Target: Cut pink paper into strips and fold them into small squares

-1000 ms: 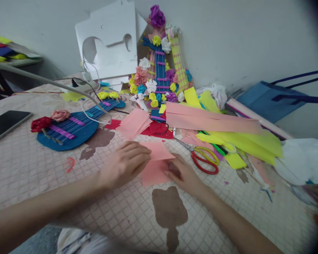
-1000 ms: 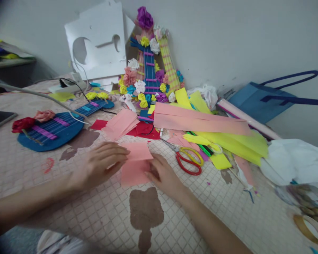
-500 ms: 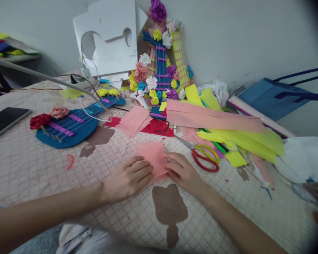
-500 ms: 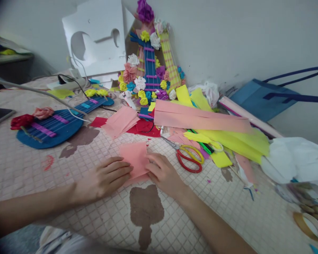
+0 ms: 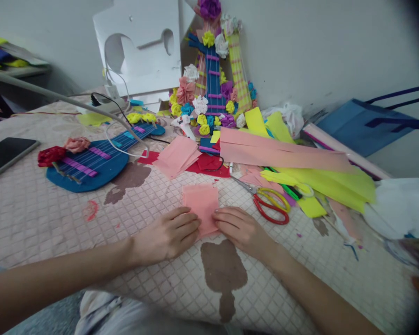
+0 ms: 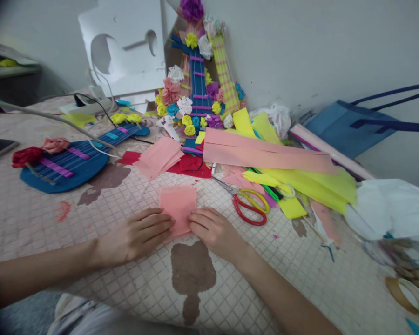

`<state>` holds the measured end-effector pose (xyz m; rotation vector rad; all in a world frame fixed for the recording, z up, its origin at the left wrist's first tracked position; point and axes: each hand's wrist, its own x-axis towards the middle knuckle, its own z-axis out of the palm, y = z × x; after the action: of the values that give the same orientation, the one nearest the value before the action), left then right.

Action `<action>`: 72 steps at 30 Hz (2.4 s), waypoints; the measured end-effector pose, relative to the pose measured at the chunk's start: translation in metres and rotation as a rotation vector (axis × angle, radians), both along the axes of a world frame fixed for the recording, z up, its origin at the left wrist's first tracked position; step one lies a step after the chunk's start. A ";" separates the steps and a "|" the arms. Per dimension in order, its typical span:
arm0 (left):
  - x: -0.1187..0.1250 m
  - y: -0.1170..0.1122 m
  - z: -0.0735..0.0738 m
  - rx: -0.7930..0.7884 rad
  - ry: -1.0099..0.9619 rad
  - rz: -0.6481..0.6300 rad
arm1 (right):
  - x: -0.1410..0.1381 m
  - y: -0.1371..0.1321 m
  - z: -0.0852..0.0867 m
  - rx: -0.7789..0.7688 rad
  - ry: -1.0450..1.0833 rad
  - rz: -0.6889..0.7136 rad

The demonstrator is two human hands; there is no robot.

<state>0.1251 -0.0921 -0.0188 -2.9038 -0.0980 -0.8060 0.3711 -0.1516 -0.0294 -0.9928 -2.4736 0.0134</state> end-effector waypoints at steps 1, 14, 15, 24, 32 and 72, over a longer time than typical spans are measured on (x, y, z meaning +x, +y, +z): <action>0.000 0.000 0.000 0.007 0.008 -0.002 | 0.000 0.000 0.000 0.006 -0.010 0.000; -0.006 -0.002 0.000 0.048 0.008 0.001 | 0.002 -0.004 0.001 0.102 -0.071 0.010; -0.006 -0.002 0.000 0.052 0.005 0.003 | 0.002 -0.004 0.001 0.107 -0.079 0.017; -0.005 -0.006 0.002 0.074 0.106 -0.022 | 0.004 -0.006 -0.002 0.069 -0.092 0.018; -0.004 -0.008 0.002 0.091 0.113 -0.006 | -0.007 -0.012 0.009 0.002 -0.142 -0.002; 0.013 0.095 0.003 -0.260 0.336 0.212 | -0.010 -0.015 0.008 -0.118 -0.098 0.008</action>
<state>0.1376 0.0027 -0.0162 -3.1474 -0.4999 -0.2839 0.3615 -0.1668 -0.0218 -1.0551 -2.5916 0.1166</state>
